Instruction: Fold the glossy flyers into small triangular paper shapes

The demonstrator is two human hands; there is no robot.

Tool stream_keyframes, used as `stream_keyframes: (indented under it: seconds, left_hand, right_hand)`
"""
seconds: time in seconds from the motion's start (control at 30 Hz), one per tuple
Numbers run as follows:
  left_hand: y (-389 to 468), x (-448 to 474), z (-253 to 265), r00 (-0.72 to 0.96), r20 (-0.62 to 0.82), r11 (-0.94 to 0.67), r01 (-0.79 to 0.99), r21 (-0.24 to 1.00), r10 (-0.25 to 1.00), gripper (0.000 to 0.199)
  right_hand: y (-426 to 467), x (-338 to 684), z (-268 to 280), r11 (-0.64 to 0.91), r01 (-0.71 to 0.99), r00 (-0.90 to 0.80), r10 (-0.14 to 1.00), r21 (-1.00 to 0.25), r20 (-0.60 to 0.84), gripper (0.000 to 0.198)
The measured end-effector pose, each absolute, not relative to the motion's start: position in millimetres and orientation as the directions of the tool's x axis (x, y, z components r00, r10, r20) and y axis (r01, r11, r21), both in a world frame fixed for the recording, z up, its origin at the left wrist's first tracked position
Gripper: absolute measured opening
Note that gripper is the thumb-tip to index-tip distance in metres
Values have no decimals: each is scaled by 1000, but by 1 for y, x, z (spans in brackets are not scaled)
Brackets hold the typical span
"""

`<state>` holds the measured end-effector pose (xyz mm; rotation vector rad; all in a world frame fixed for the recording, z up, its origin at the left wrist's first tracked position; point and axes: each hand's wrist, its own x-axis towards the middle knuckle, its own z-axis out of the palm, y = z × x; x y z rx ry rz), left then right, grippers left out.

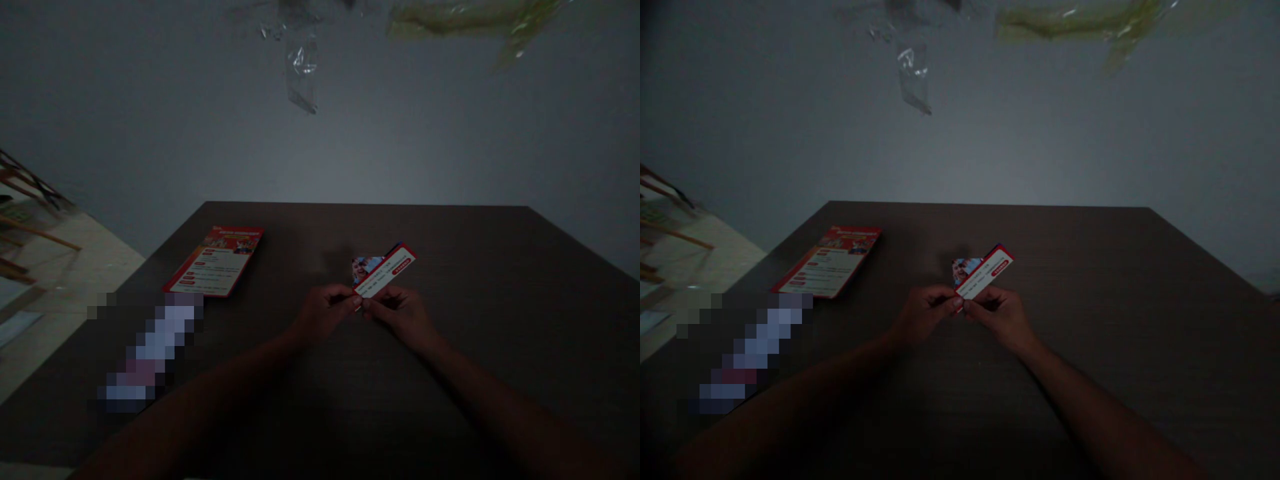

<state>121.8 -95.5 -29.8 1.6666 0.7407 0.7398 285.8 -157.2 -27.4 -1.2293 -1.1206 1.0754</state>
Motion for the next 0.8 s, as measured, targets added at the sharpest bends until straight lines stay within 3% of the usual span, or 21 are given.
stream_keyframes:
  seconds: [0.13, 0.3, 0.5, 0.8]
  left_hand:
    - [-96, 125, -31, 610, 22, -35, 10, 999, 792, 22]
    - [-95, 125, -28, 658, 1, 28, -34, 999, 753, 24]
    - [-90, 122, -27, 682, -61, 91, -8, 996, 729, 26]
    - [-83, 118, -31, 703, -98, 88, 50, 995, 704, 29]
  right_hand:
    - [-158, 286, -27, 61, -46, 137, 989, -997, 54, 19]
    - [-158, 290, -31, 55, -83, 103, 994, -995, 47, 18]
    - [-154, 301, -33, 81, -214, 250, 968, -973, 26, 12]
    - [-150, 317, -23, 151, -275, 394, 919, -949, 32, 12]
